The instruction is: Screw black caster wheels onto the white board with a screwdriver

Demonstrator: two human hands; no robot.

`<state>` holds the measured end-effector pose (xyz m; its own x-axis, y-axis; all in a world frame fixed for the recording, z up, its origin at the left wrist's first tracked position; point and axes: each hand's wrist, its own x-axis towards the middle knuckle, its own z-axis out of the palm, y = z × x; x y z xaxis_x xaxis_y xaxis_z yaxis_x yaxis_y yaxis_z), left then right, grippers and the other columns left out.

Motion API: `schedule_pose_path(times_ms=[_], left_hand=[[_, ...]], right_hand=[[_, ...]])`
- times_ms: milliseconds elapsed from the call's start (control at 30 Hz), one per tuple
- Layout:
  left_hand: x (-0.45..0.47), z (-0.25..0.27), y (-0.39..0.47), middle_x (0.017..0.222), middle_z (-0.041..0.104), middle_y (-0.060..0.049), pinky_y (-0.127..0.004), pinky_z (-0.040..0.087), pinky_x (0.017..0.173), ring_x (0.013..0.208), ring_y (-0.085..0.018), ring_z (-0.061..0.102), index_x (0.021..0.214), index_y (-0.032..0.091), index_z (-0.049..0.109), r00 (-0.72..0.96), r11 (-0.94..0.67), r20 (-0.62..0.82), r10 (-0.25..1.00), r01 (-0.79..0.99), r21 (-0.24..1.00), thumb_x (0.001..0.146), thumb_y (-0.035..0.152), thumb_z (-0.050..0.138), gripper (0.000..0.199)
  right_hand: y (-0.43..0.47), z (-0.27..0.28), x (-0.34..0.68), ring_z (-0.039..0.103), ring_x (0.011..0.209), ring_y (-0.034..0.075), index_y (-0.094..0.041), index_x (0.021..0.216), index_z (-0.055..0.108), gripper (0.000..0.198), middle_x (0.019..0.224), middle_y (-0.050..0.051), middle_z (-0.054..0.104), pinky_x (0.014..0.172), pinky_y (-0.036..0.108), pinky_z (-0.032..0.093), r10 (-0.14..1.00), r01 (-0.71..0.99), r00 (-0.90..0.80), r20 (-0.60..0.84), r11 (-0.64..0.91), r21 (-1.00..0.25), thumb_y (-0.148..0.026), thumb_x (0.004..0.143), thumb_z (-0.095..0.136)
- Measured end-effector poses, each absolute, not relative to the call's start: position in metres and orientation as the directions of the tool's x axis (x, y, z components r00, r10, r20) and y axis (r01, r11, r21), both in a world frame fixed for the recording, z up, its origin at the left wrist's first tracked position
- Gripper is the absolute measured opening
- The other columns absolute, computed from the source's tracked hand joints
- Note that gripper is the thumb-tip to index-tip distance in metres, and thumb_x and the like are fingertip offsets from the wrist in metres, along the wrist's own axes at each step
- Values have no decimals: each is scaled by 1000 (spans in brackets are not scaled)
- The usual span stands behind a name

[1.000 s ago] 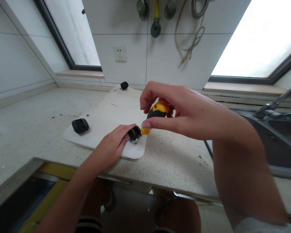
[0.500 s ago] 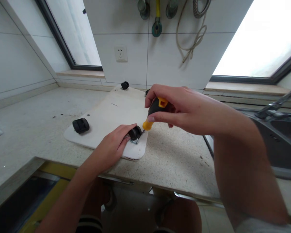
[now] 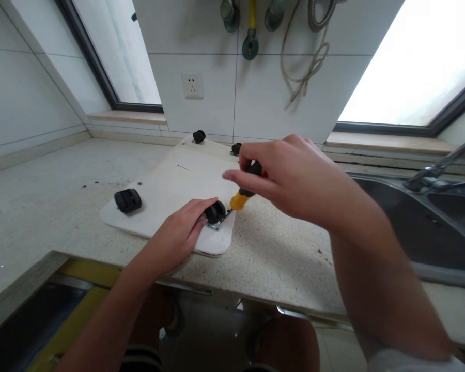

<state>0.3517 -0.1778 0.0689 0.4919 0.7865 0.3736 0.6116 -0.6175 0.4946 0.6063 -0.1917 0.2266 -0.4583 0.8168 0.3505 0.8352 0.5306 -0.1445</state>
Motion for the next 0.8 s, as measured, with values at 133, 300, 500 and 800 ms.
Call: schedule_pose_path(times_ms=[133,300,500,800], left_hand=[[352,68,-178,150,69,-12,-50,54,122,135,-28,69,158,22,57,490,-621,382,784,613,489,113,20,47,46],[352,69,-178,145,71,-11,-47,55,120,132,-27,70,153,21,60,491,-625,387,780,613,483,112,19,49,43],[352,67,-177,145,71,-10,-47,54,121,132,-27,69,155,22,58,493,-625,385,780,617,478,112,16,49,44],[350,65,-177,151,69,-10,-45,54,122,136,-25,68,158,23,57,496,-644,410,765,605,469,113,17,50,46]], right_hand=[[-186,217,593,46,69,17,-21,95,65,53,76,3,62,74,35,27,805,868,-376,460,479,-128,-71,108,53],[-183,228,618,59,82,15,-23,118,68,33,102,0,74,77,33,37,669,573,-637,382,743,-345,-50,101,76],[-190,220,595,46,68,16,-20,92,69,48,71,1,59,74,35,28,762,799,-440,475,574,-179,-67,103,67],[-190,234,628,66,94,17,-27,133,68,33,119,1,76,82,33,41,706,617,-664,247,704,-353,-40,103,72]])
